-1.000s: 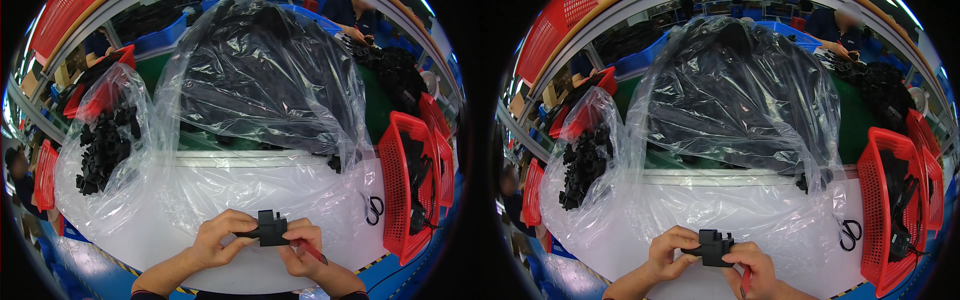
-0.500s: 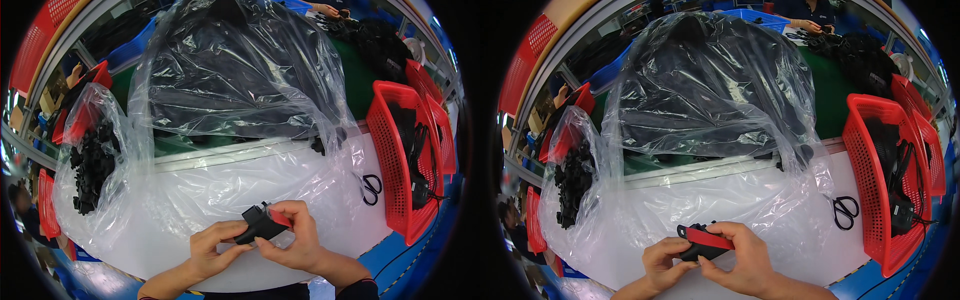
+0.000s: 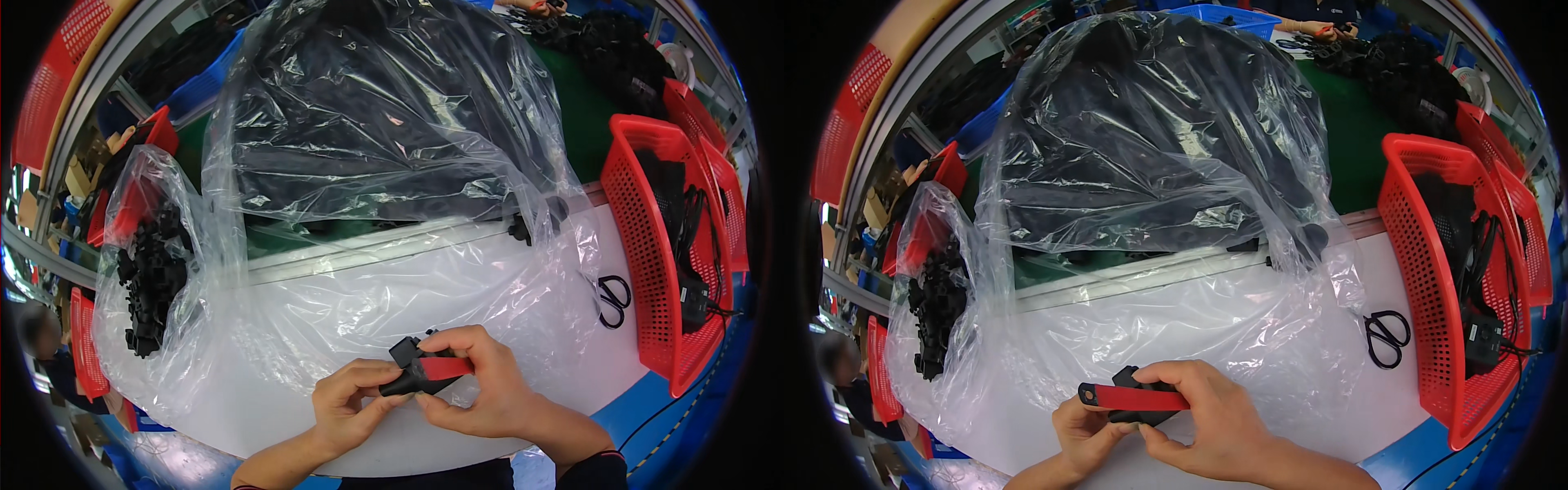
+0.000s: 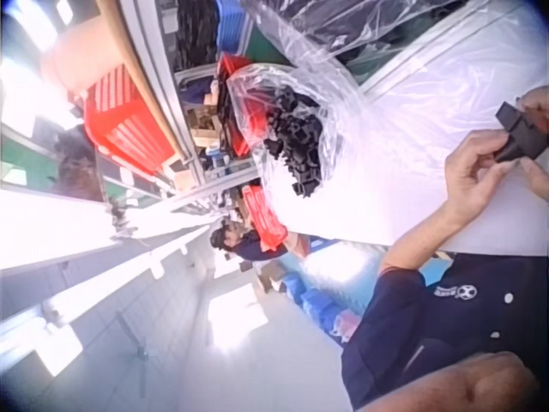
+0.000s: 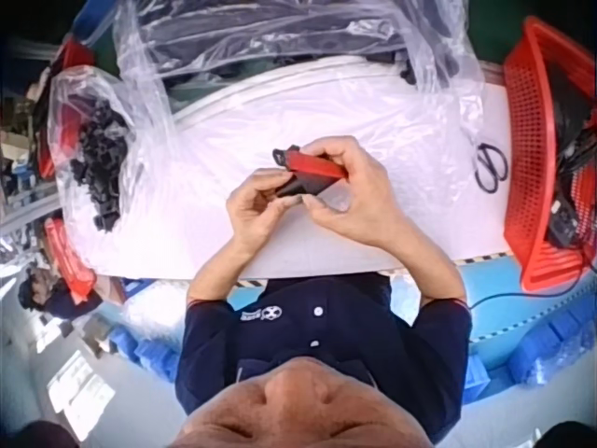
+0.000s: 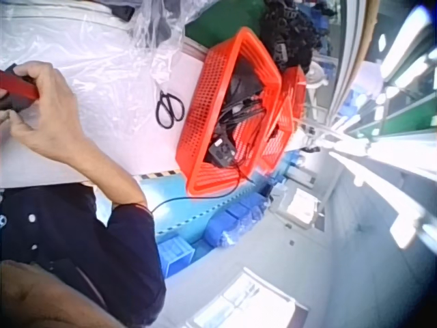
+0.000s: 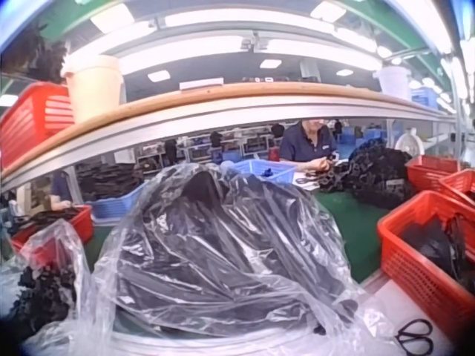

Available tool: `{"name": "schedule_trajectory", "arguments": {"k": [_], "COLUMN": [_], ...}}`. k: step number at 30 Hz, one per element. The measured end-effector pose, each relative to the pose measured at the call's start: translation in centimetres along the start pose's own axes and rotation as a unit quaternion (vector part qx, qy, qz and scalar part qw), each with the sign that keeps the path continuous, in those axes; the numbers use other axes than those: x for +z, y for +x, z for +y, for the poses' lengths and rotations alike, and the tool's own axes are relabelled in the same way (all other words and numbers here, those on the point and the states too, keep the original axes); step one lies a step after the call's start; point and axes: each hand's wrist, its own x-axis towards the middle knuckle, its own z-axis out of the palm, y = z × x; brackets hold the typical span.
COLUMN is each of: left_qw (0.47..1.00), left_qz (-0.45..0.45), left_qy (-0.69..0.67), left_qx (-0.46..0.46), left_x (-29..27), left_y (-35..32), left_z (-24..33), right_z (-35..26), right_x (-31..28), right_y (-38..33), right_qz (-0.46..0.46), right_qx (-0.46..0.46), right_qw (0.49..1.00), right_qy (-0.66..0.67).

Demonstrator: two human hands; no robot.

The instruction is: Assembling and marking black plastic parts at a factory workstation.

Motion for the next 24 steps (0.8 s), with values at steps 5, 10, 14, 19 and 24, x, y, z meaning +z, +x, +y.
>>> {"name": "schedule_trajectory", "arguments": {"k": [5,10,14,19,24], "left_qw": [0.998,0.991,0.986,0.987,0.989], "left_qz": [-0.016,-0.012,-0.01,-0.021,-0.022], "left_qy": [0.054,0.09,0.12,0.122,0.101], "left_qx": [0.034,0.099,0.112,0.103,0.105], "left_x": [-0.3,-0.1,0.0,0.1,0.2], "left_y": [0.1,-0.1,-0.3,-0.5,-0.6], "left_z": [0.2,0.1,0.0,-0.5,-1.1], "right_z": [-0.1,0.2,0.4,0.3,0.0], "right_x": [-0.1,0.5,0.8,0.7,0.5], "right_y": [0.0,-0.1,-0.1,0.0,0.1], "right_qz": [0.015,0.055,0.072,0.075,0.064], "right_qx": [-0.035,-0.098,-0.111,-0.122,-0.123], "right_qw": [0.999,0.99,0.986,0.982,0.982], "right_qy": [-0.029,-0.084,-0.102,-0.119,-0.127]}}
